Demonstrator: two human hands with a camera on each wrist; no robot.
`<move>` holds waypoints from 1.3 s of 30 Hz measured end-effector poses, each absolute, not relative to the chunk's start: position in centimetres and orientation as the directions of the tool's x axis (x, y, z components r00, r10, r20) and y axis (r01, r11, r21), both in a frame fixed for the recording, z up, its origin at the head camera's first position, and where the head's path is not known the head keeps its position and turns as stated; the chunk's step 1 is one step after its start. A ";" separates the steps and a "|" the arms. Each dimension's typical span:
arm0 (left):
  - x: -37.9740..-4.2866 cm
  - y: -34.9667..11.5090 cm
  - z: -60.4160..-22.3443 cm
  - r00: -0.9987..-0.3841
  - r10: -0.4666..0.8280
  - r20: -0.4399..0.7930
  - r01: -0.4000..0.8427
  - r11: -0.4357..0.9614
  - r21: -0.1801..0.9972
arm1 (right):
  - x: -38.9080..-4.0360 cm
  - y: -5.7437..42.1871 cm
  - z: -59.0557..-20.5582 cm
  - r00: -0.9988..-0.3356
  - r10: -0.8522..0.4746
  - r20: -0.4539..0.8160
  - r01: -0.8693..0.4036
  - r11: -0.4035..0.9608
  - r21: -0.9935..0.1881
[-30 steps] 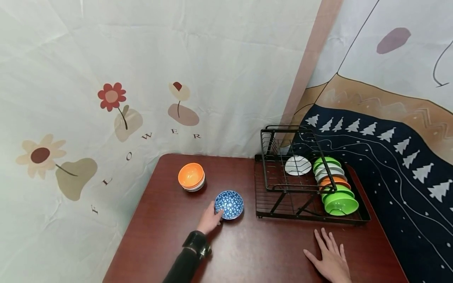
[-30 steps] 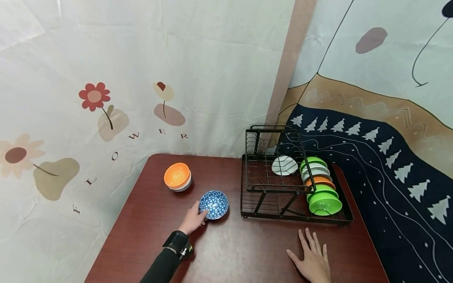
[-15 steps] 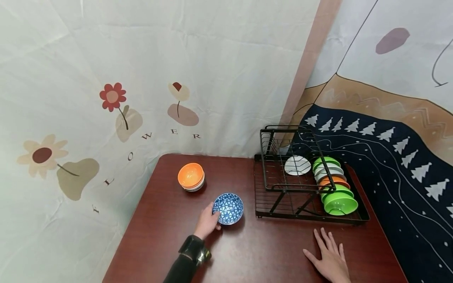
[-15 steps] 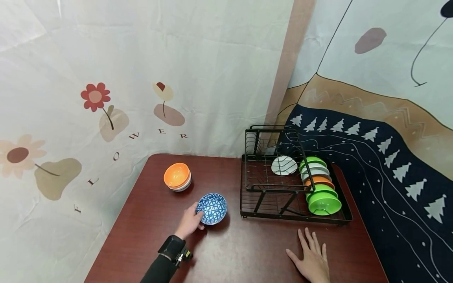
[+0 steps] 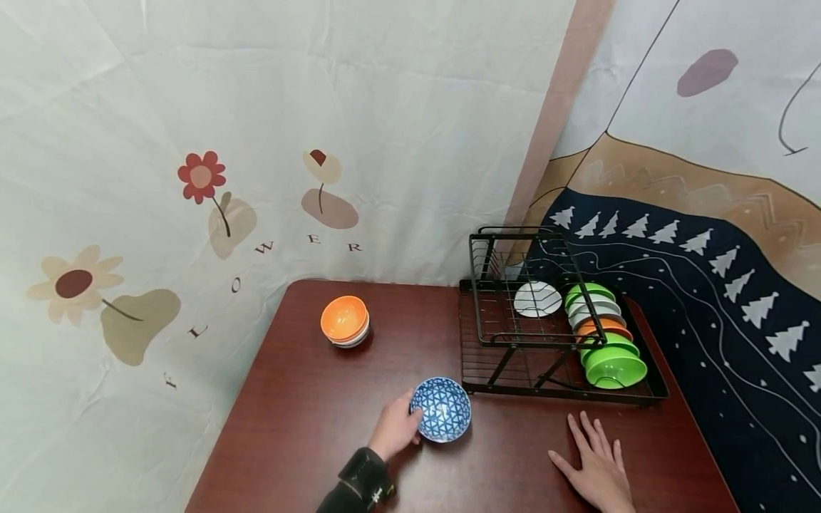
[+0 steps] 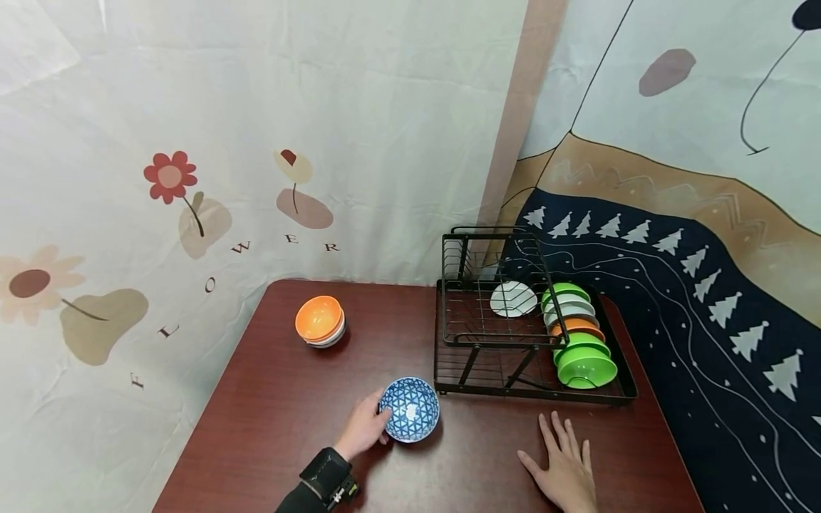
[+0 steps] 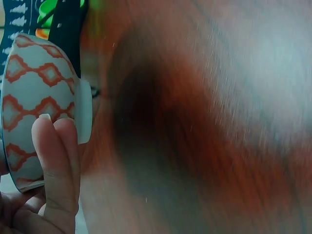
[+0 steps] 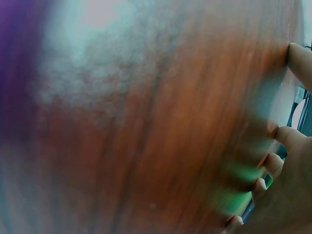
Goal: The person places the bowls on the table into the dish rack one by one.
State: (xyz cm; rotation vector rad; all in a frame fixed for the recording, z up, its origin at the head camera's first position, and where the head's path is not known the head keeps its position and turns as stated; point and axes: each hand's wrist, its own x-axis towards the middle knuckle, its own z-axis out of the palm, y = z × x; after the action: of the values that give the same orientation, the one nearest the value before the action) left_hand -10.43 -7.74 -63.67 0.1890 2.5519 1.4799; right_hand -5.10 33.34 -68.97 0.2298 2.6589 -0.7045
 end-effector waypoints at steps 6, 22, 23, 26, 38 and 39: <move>-10.0 -7.0 -64.0 -0.966 0.243 -0.085 0.055 0.517 0.854 | -5.0 33.2 -68.8 -0.916 0.063 -0.397 0.246 0.868 -0.431; -9.3 -6.2 -62.7 -0.954 0.254 -0.161 -0.015 0.494 0.869 | -5.5 22.3 -64.4 -0.996 0.086 -0.013 0.060 0.565 -0.823; -9.2 -6.0 -62.6 -0.952 0.260 -0.160 -0.013 0.490 0.871 | -5.7 21.2 -64.2 -0.995 0.066 -0.071 0.094 0.471 -0.877; -8.9 -5.4 -62.3 -0.945 0.290 -0.149 0.013 0.489 0.872 | -6.1 18.3 -63.8 -0.964 -0.004 -0.266 0.257 0.234 -0.938; -8.2 -4.1 -61.9 -0.935 0.330 -0.128 0.065 0.516 0.854 | -6.6 15.3 -64.7 -0.879 -0.006 -0.476 0.474 0.082 -0.877; -8.2 -4.1 -61.8 -0.935 0.331 -0.131 0.061 0.511 0.857 | -6.7 15.3 -64.7 -0.876 -0.009 -0.481 0.479 0.082 -0.874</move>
State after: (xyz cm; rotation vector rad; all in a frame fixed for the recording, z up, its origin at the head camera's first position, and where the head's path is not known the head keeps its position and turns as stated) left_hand -8.16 -4.06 -61.84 0.3293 2.4782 1.3892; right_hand -6.65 15.33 -64.68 0.4656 2.0049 -1.8512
